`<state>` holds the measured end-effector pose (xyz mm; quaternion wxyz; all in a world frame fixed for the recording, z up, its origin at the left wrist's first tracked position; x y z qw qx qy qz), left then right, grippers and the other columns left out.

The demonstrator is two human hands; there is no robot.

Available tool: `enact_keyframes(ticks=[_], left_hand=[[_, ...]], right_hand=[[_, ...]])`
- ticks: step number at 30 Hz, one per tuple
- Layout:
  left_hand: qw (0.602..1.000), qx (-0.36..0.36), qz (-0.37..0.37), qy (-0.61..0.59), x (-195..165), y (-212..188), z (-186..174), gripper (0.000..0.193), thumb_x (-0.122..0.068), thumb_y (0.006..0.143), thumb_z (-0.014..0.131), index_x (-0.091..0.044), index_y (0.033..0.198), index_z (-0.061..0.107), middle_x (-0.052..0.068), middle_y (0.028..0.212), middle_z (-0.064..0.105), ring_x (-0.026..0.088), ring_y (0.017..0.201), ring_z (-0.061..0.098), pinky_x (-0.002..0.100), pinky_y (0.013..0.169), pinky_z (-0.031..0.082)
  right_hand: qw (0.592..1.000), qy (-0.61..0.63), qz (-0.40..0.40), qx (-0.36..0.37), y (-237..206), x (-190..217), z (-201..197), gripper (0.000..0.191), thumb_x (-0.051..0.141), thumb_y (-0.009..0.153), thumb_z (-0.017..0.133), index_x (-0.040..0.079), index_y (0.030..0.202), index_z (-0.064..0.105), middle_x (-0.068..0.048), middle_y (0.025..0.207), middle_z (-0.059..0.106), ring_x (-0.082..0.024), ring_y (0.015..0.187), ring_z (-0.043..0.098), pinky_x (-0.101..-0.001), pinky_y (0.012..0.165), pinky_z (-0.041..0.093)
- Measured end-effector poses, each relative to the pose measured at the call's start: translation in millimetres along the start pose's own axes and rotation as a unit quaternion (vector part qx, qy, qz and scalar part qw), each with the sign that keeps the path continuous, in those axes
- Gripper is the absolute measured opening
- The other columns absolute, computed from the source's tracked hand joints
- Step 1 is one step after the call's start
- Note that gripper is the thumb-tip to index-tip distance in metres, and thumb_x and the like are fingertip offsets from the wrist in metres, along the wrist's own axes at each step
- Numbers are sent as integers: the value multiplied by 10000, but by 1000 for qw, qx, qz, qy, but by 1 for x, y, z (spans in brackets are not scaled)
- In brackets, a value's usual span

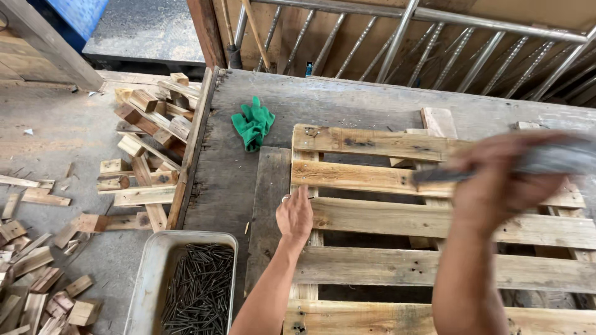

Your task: The person repeatedly hammers nails into a wooden pallet using a claw hammer. They pick nails from a nearby container and drive them into the slats, working across multiple sections of the pallet.

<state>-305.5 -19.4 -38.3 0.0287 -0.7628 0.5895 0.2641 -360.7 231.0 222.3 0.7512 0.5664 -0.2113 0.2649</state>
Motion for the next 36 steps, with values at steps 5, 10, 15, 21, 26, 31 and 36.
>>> enact_keyframes(ticks=[5, 10, 15, 21, 26, 31, 36], left_hand=[[1000, -20, 4, -13, 0, 3, -5, 214, -111, 953, 645, -94, 1165, 621, 80, 938, 732, 260, 800, 719, 371, 646, 594], [1000, 19, 3, 23, 1, 6, -11, 217, -63, 918, 620, -104, 1131, 598, 71, 908, 727, 263, 819, 712, 399, 678, 586], [1000, 9, -6, -21, -4, 1, -13, 225, -70, 948, 610, -87, 1171, 589, 81, 930, 724, 263, 822, 711, 385, 692, 593], [999, -29, 7, -21, -1, -3, -2, 254, -97, 922, 633, -93, 1173, 596, 80, 943, 732, 269, 825, 716, 389, 671, 594], [999, 31, 1, 13, -1, -3, 0, 263, -103, 988, 597, -137, 1249, 606, 57, 926, 734, 262, 804, 712, 408, 662, 578], [1000, 14, 2, -12, -2, 3, -7, 262, -102, 980, 578, -91, 1239, 610, 70, 963, 728, 237, 834, 708, 363, 676, 589], [999, 43, -6, 11, 1, 3, -2, 309, -94, 981, 583, -99, 1290, 579, 73, 1004, 720, 236, 872, 709, 358, 693, 595]], right_hand=[[989, -39, -26, -142, -32, -34, 68, 262, 187, 1094, 608, 121, 1332, 523, -85, 914, 603, -98, 663, 601, -250, 495, 495], [777, -253, 535, 216, -131, -164, 79, 187, 189, 1006, 630, 80, 1070, 493, -86, 696, 560, -171, 500, 523, -307, 416, 458], [946, -128, 245, 171, -56, -76, 39, 127, 183, 1055, 594, 92, 1102, 519, -5, 731, 579, -72, 510, 553, -251, 400, 537], [983, -3, -125, -133, -26, -9, 67, 123, 172, 1077, 634, 101, 996, 574, -24, 680, 600, -112, 538, 598, -288, 481, 494], [762, -340, 492, 247, -132, -136, 100, 257, 128, 950, 668, 4, 1045, 464, -87, 734, 548, -173, 576, 544, -343, 475, 434], [854, -213, 414, 232, -88, -102, 76, 239, 249, 988, 665, 63, 1049, 528, -53, 682, 577, -98, 480, 531, -275, 362, 466], [993, -14, -102, 50, -29, -32, 57, 95, 153, 1153, 632, 77, 1104, 605, -11, 687, 585, -83, 529, 562, -248, 458, 488]])
Point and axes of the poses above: each hand's wrist, its own y-axis towards the middle knuckle, its own z-axis out of the palm, x = y × z, the point moved 2 cm from there along y, towards the middle knuckle
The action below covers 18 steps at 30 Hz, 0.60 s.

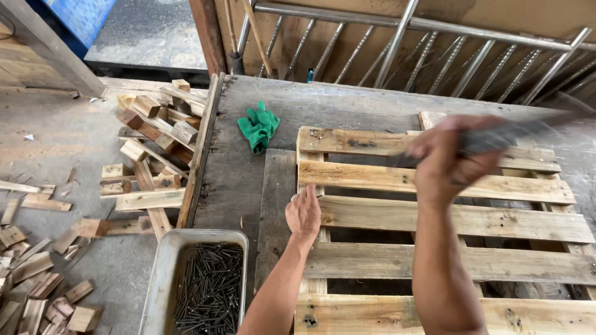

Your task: The person repeatedly hammers nails into a wooden pallet using a claw hammer. They pick nails from a nearby container and drive them into the slats, working across multiple sections of the pallet.

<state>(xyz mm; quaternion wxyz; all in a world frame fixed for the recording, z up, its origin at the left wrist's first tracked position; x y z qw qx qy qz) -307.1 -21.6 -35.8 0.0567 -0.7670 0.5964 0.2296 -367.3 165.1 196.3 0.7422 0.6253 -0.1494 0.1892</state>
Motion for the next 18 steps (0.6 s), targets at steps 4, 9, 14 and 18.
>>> enact_keyframes(ticks=[4, 9, 14, 18], left_hand=[[997, 75, -7, 7, -2, -4, 3, 597, -364, 783, 711, -119, 1302, 550, 61, 1030, 708, 232, 915, 696, 380, 742, 584], [1000, -3, -3, -7, -10, -10, -5, 374, -76, 974, 579, -126, 1344, 544, 68, 988, 712, 244, 903, 703, 401, 699, 590], [1000, -2, 11, -21, -4, -1, -7, 275, -100, 971, 596, -110, 1246, 586, 72, 973, 707, 244, 872, 707, 391, 701, 590], [999, -17, 17, -25, -2, -2, -9, 210, -98, 978, 597, -118, 1187, 597, 61, 944, 699, 248, 878, 707, 390, 710, 590]], right_hand=[[938, -285, 177, 90, -81, -65, 29, 304, 218, 1172, 552, 59, 912, 545, -22, 558, 427, -115, 477, 455, -361, 912, 641], [747, -247, 526, 322, -133, -111, 36, 254, 229, 1011, 696, -9, 1053, 620, -53, 718, 594, -121, 561, 531, -375, 529, 428], [950, -113, 191, 219, -12, -28, 26, 217, 243, 1066, 649, 64, 1108, 533, -16, 719, 599, -76, 506, 593, -258, 424, 494], [998, 17, -28, -52, 21, -11, 35, 133, 137, 1149, 642, 64, 1084, 552, -48, 715, 601, -115, 494, 598, -297, 458, 516]])
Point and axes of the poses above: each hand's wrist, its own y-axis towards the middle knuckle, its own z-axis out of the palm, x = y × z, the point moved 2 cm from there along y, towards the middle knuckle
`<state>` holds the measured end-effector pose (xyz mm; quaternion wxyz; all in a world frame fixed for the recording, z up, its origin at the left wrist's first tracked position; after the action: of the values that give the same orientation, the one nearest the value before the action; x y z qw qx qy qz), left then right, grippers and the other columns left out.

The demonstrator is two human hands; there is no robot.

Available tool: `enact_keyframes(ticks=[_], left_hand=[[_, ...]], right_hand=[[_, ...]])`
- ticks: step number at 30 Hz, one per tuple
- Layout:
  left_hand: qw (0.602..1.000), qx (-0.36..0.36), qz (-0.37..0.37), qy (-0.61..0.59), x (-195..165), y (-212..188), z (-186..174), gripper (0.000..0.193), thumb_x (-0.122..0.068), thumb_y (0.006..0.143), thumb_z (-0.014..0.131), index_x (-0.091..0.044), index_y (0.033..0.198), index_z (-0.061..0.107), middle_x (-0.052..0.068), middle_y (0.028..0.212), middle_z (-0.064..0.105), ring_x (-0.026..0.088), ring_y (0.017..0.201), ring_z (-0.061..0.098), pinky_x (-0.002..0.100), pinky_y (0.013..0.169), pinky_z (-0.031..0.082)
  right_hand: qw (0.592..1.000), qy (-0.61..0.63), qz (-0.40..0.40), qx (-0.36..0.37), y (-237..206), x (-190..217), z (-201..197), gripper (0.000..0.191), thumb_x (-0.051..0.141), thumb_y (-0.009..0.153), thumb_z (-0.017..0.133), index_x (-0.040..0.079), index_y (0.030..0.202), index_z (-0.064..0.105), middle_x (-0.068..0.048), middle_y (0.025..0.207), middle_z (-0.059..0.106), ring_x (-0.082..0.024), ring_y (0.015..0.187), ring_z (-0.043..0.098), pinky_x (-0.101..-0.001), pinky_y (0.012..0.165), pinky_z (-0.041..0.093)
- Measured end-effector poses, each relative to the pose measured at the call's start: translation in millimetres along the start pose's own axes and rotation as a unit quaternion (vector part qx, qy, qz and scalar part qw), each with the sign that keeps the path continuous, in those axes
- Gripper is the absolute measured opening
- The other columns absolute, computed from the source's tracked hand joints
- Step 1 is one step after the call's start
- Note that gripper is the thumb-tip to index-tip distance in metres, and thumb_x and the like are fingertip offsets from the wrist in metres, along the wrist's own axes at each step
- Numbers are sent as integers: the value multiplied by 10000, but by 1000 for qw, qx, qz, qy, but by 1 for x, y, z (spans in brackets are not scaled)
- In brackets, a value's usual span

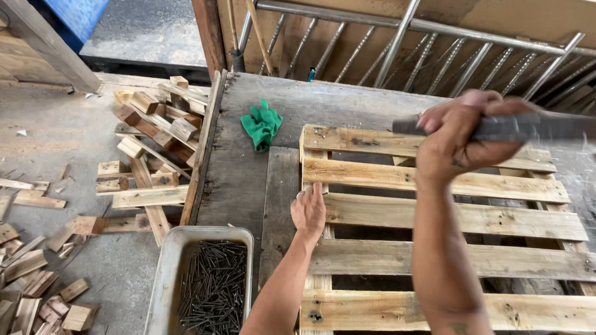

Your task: The person repeatedly hammers nails into a wooden pallet using a claw hammer. They pick nails from a nearby container and drive them into the slats, working across multiple sections of the pallet.

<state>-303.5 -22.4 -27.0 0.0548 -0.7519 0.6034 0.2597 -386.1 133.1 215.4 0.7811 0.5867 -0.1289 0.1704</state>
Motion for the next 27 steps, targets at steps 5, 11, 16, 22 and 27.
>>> enact_keyframes(ticks=[5, 11, 16, 22, 27], left_hand=[[999, -40, 13, -14, 0, -1, -11, 195, -87, 921, 620, -146, 1106, 602, 49, 905, 694, 247, 870, 704, 414, 709, 582], [1000, 5, 14, 7, -2, 1, -7, 179, -91, 954, 620, -136, 1125, 598, 69, 892, 685, 245, 813, 695, 404, 668, 579], [1000, 12, 4, -18, -1, -2, 4, 116, -90, 1003, 585, -111, 1117, 585, 70, 909, 684, 235, 813, 692, 389, 671, 585], [999, -40, 18, -18, -1, -2, -8, 198, -73, 924, 632, -155, 1101, 598, 56, 913, 697, 265, 856, 701, 423, 681, 584], [998, -48, 30, -11, -2, -3, -21, 251, -90, 912, 649, -158, 1143, 579, 67, 930, 692, 281, 885, 708, 433, 688, 588]], right_hand=[[604, -398, 577, 379, -132, -74, 6, 632, 53, 944, 624, -47, 1496, 333, -27, 748, 631, -84, 487, 555, -240, 389, 449], [742, -289, 552, 248, -81, -63, -52, 431, 188, 951, 669, 68, 1310, 461, -72, 706, 599, -124, 469, 522, -287, 382, 455], [984, -75, 115, 109, 14, -11, -8, 297, 212, 1018, 707, 35, 1144, 504, -16, 779, 606, -111, 534, 587, -274, 418, 515], [662, -399, 521, 364, -109, -38, 25, 261, 200, 975, 713, 36, 1085, 544, -35, 702, 584, -145, 510, 574, -322, 421, 489], [668, -339, 582, 317, -153, -71, -27, 231, 190, 939, 719, 36, 1035, 576, -50, 637, 566, -173, 491, 563, -361, 424, 468]])
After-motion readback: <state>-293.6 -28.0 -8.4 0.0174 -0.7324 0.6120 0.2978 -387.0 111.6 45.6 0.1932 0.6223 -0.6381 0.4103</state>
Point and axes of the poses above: each hand's wrist, its own y-axis towards the middle knuckle, its own z-axis out of the palm, x = y × z, the point moved 2 cm from there along y, towards the middle knuckle
